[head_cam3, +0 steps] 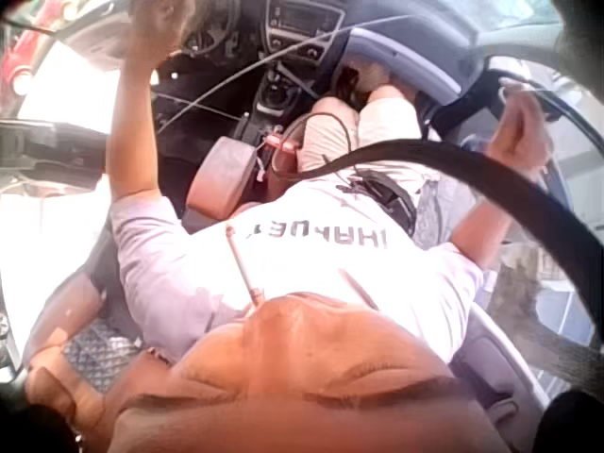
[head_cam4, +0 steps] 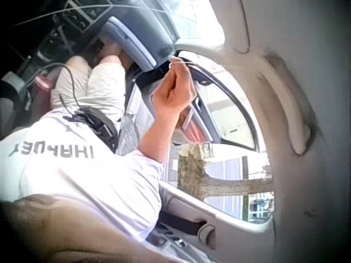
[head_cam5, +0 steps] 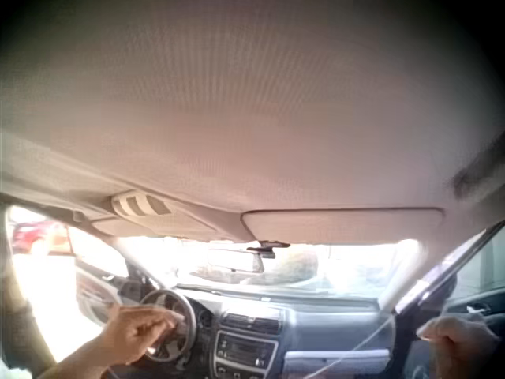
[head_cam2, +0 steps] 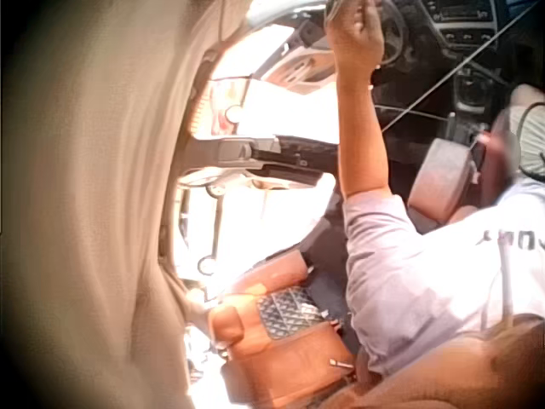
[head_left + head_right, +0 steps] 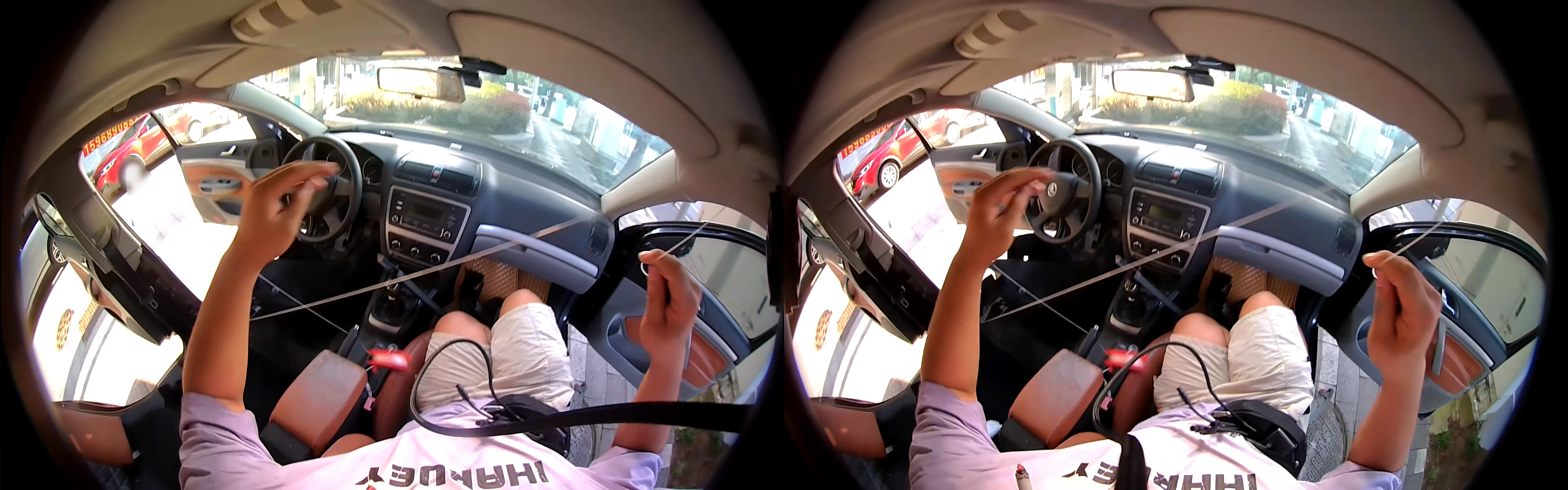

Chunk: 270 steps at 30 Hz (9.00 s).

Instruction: The person pulls a cable through a car's interior, threading it behind trim panels and through an overhead grab handle while managing the slack from a plastic reel.

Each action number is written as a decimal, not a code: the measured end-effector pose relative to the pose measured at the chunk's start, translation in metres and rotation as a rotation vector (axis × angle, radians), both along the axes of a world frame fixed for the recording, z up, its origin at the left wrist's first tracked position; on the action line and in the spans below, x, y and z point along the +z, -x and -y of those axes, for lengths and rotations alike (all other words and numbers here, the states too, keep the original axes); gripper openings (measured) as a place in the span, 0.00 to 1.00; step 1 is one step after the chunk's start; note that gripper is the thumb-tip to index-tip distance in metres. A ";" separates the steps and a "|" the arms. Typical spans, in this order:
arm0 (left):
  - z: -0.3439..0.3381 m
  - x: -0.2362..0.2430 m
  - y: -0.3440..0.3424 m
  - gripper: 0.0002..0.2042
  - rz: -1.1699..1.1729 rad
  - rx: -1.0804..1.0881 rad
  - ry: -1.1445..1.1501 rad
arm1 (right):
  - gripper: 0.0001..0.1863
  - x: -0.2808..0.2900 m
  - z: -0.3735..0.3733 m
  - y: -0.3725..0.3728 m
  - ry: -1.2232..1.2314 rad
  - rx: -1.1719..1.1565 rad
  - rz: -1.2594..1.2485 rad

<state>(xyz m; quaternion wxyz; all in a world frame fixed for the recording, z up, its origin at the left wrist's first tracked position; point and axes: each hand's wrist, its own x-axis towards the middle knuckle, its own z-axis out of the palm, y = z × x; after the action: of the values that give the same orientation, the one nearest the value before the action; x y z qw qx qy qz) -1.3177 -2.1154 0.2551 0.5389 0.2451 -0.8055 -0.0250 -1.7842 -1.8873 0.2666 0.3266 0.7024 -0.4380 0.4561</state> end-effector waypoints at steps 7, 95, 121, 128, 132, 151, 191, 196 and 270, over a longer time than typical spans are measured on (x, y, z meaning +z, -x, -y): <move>-0.055 -0.197 -0.071 0.09 -0.173 0.238 0.231 | 0.08 -0.018 0.016 -0.008 -0.140 0.079 0.220; -0.015 -0.264 0.250 0.19 -0.596 -0.252 -0.821 | 0.09 -0.100 0.053 0.005 -0.300 0.309 0.789; -0.057 -0.234 0.318 0.20 -0.365 -0.721 -1.041 | 0.10 -0.163 0.073 -0.030 -0.474 0.284 0.793; -0.043 -0.251 0.296 0.17 -0.021 -0.909 -1.187 | 0.12 -0.168 0.069 -0.009 -0.464 0.378 0.849; -0.038 -0.280 0.292 0.16 0.139 -0.849 -1.149 | 0.12 -0.168 0.070 -0.012 -0.547 0.427 1.031; -0.012 -0.339 0.245 0.07 -0.053 -0.500 -1.730 | 0.16 -0.129 0.023 0.030 0.003 0.230 0.959; 0.023 -0.375 0.171 0.09 -0.035 -0.793 -1.719 | 0.12 -0.253 0.156 -0.029 -1.591 0.434 0.885; 0.024 -0.366 0.167 0.07 -0.061 -0.811 -1.714 | 0.09 -0.301 0.197 -0.042 -1.612 0.517 1.029; 0.093 -0.319 0.083 0.05 -0.860 -0.175 -1.136 | 0.13 -0.337 0.217 -0.098 -1.589 0.176 0.983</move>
<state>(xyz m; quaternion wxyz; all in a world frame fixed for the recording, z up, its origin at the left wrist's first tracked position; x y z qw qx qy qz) -1.4003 -2.2086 -0.0641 0.5937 0.3907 -0.4012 -0.5779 -1.6860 -2.1046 -0.0709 -0.5060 0.4786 -0.6554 0.2920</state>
